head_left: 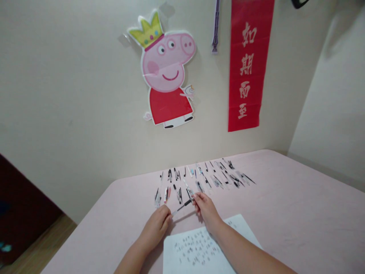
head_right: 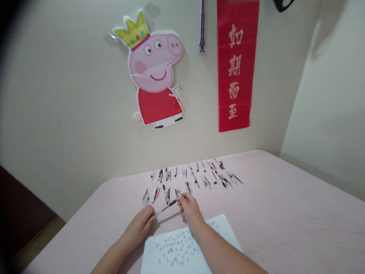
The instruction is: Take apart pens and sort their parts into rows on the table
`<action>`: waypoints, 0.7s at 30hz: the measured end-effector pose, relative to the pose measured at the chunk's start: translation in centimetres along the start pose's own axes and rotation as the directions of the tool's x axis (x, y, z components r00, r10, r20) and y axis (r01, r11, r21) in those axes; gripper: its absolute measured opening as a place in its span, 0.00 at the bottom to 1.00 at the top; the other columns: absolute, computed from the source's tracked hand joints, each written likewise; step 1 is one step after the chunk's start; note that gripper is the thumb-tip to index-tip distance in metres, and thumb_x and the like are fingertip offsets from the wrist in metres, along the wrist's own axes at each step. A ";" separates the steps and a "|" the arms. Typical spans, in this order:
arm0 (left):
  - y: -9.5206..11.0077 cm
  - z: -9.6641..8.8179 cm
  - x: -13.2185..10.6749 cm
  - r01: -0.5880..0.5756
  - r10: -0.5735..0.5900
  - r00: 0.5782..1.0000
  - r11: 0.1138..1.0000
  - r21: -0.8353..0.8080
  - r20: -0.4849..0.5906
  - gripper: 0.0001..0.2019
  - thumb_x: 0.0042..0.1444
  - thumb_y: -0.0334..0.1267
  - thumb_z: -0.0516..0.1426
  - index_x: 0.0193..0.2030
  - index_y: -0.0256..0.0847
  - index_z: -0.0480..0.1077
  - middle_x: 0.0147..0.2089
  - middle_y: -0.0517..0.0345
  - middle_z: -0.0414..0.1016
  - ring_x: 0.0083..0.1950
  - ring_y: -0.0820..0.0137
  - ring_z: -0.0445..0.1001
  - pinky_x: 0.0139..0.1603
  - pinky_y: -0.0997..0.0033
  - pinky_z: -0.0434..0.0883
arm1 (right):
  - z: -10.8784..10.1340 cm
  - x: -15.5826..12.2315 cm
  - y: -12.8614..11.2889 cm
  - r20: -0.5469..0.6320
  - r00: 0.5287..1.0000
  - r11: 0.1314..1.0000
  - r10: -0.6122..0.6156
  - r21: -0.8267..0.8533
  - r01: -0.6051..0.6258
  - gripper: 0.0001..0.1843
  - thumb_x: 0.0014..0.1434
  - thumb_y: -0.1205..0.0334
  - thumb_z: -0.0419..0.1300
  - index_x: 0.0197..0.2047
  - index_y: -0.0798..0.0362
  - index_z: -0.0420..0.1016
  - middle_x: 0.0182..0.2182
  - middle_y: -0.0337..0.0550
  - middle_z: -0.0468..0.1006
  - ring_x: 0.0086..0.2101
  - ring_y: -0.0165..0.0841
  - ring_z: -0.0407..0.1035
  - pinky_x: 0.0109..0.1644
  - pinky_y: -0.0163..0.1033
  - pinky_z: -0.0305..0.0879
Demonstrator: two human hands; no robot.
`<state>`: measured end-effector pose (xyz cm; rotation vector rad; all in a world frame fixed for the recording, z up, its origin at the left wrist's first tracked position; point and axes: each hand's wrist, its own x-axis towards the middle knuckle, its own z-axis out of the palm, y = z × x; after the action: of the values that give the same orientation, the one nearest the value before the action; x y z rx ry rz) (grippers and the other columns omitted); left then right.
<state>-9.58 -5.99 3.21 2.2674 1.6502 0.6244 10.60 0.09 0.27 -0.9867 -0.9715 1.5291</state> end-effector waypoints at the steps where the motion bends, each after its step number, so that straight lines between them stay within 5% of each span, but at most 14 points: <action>1: 0.0 0.0 0.0 -0.014 0.014 1.000 1.000 0.021 -0.006 0.09 0.62 0.37 0.45 0.34 0.42 0.64 0.37 0.54 0.71 0.39 0.65 0.70 0.41 0.65 0.68 | 0.1 -0.1 -0.1 0.006 1.000 1.000 -0.011 0.004 0.011 0.23 0.46 0.42 0.63 0.30 0.55 0.69 0.19 0.32 0.69 0.15 0.20 0.55 0.15 0.25 0.48; 9: 1.4 1.1 -0.4 -0.111 0.129 0.987 0.979 0.171 -0.098 0.14 0.60 0.38 0.50 0.53 0.42 0.63 0.48 0.48 0.73 0.48 0.60 0.71 0.49 0.58 0.69 | 1.0 -1.0 -0.1 0.233 0.972 0.999 -0.001 -0.041 0.010 0.23 0.43 0.44 0.65 0.32 0.56 0.72 0.25 0.40 0.77 0.16 0.22 0.63 0.18 0.28 0.53; 17: 2.7 1.7 -0.2 -0.067 0.076 0.994 0.993 0.100 -0.080 0.08 0.60 0.32 0.47 0.42 0.41 0.65 0.40 0.52 0.71 0.42 0.64 0.71 0.42 0.65 0.70 | 1.2 -1.5 0.3 0.363 0.926 0.989 0.104 -0.137 -0.057 0.25 0.43 0.45 0.66 0.37 0.56 0.75 0.18 0.35 0.72 0.15 0.23 0.60 0.18 0.29 0.55; 21: 2.4 2.1 -0.1 -0.088 0.091 0.994 0.995 0.046 -0.056 0.10 0.58 0.27 0.46 0.42 0.41 0.64 0.40 0.53 0.70 0.41 0.66 0.70 0.42 0.66 0.69 | 1.3 -1.6 0.1 0.362 0.929 0.992 0.072 -0.122 -0.030 0.22 0.43 0.46 0.66 0.34 0.56 0.76 0.22 0.37 0.74 0.16 0.22 0.60 0.18 0.29 0.54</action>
<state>-6.63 -6.78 2.44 2.3872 1.6104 0.6872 9.53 -1.60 0.78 -0.8236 -1.3159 1.7562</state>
